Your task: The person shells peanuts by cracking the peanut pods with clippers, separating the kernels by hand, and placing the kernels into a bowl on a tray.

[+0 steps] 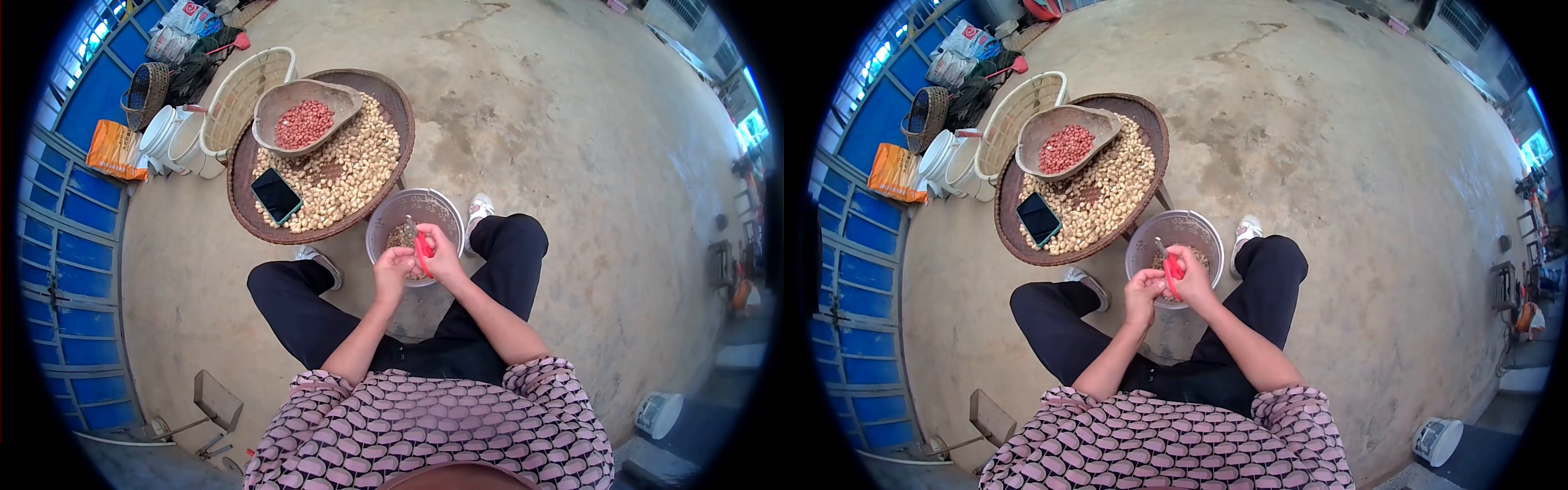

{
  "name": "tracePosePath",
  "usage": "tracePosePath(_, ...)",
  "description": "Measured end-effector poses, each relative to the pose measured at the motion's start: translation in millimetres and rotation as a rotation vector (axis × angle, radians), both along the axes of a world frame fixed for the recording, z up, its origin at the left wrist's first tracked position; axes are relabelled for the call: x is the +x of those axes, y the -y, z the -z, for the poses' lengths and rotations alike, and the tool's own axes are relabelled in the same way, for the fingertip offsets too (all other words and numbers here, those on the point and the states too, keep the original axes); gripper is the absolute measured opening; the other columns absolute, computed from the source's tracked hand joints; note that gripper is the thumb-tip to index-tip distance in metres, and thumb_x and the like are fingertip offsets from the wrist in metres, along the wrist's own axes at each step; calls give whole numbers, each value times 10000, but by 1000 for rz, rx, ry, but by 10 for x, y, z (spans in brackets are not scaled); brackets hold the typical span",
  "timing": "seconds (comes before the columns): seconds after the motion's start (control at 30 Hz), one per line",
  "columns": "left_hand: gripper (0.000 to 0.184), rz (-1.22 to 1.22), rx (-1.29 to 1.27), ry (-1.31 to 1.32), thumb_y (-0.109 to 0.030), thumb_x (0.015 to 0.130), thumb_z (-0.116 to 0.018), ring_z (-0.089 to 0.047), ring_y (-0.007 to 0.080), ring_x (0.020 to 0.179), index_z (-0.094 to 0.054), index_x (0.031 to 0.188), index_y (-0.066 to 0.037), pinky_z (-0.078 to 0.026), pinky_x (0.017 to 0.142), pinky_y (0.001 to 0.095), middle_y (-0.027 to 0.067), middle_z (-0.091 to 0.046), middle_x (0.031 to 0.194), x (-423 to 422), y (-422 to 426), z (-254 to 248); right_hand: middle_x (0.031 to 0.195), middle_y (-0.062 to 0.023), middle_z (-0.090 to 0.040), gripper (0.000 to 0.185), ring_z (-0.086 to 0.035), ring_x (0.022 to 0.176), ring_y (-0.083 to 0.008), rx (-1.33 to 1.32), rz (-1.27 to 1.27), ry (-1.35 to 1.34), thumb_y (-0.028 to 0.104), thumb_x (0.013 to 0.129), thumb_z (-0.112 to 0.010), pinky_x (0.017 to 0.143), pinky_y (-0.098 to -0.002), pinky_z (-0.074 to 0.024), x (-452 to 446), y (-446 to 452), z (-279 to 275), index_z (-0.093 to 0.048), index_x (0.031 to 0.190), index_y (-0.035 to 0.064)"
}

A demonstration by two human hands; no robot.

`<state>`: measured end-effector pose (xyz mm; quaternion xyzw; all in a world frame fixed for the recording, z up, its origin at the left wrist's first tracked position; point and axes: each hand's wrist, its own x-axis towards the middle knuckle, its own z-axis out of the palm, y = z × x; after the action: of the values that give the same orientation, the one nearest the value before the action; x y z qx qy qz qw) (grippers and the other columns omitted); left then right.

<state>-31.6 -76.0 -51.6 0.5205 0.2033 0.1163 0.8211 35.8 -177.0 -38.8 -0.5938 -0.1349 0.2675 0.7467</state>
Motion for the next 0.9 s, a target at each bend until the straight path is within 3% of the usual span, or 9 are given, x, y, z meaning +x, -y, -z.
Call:
tracePosePath(0.1,152,6,-93,-43,58,782,-463,-568,150,580,-505,927,48,-492,556,253,106,-585,755,-9,-42,65,804,-31,-547,488,-527,634,-70,-49,8,46,-78,699,-595,500,-198,-445,6,1,-6,-394,1125,50)
tracePosePath(0.17,190,10,-388,14,19,804,-458,-582,164,613,-482,991,40,-503,581,275,111,-588,815,-5,-82,86,830,-43,-561,489,-541,658,-80,-48,5,29,-75,709,-589,537,-202,-458,-5,4,13,-392,1141,46)
tracePosePath(0.33,246,-19,-422,6,-9,817,-458,-591,175,680,-455,1061,25,-509,619,300,116,-583,900,22,-153,60,920,-77,-584,518,-547,833,-89,75,-76,95,-52,719,-595,726,-205,-438,-11,-2,-46,-386,1185,36)
tracePosePath(0.47,257,8,-420,11,-15,823,-452,-589,181,739,-451,1078,18,-502,661,318,120,-580,930,4,-129,32,934,-69,-579,501,-551,843,-92,43,-82,85,-54,714,-600,736,-207,-441,-14,-1,-67,-404,1168,29)
tracePosePath(0.7,226,41,-488,3,-13,830,-431,-587,186,756,-466,1053,7,-493,682,326,118,-578,937,22,-127,97,928,-38,-567,438,-525,841,-60,-173,18,380,-58,713,-584,719,-192,-429,-28,7,-134,-456,1123,28)
tracePosePath(0.9,153,12,-313,-34,-17,820,-461,-563,124,630,-492,969,3,-450,544,219,88,-591,822,13,-69,-4,872,-50,-588,438,-552,818,-76,-271,52,469,-7,698,-597,707,-212,-446,-40,28,-203,-475,1114,60)
